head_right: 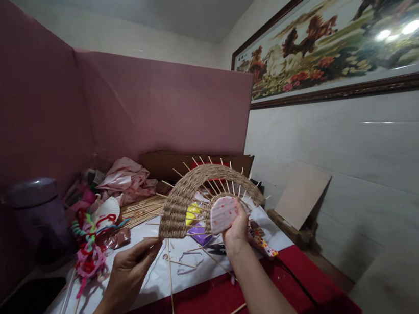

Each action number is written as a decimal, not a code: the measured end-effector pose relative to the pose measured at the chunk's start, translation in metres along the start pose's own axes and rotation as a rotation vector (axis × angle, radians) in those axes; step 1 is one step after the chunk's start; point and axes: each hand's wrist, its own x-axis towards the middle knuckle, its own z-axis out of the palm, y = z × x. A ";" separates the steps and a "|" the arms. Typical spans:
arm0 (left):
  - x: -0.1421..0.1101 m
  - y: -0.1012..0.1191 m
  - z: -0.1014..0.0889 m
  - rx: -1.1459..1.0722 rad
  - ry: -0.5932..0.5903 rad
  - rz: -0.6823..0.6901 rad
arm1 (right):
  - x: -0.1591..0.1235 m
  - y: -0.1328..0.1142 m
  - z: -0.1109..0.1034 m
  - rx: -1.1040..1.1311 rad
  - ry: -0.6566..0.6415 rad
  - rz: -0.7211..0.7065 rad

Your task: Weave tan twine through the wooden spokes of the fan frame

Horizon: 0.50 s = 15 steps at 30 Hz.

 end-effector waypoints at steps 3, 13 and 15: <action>0.000 0.001 0.000 0.053 0.001 0.040 | 0.000 0.000 0.000 0.049 0.039 0.052; 0.000 0.001 0.000 0.062 0.017 0.039 | -0.005 -0.002 0.004 0.060 0.055 0.050; 0.001 0.000 0.001 -0.044 0.039 -0.030 | -0.007 -0.002 0.005 0.054 0.060 0.047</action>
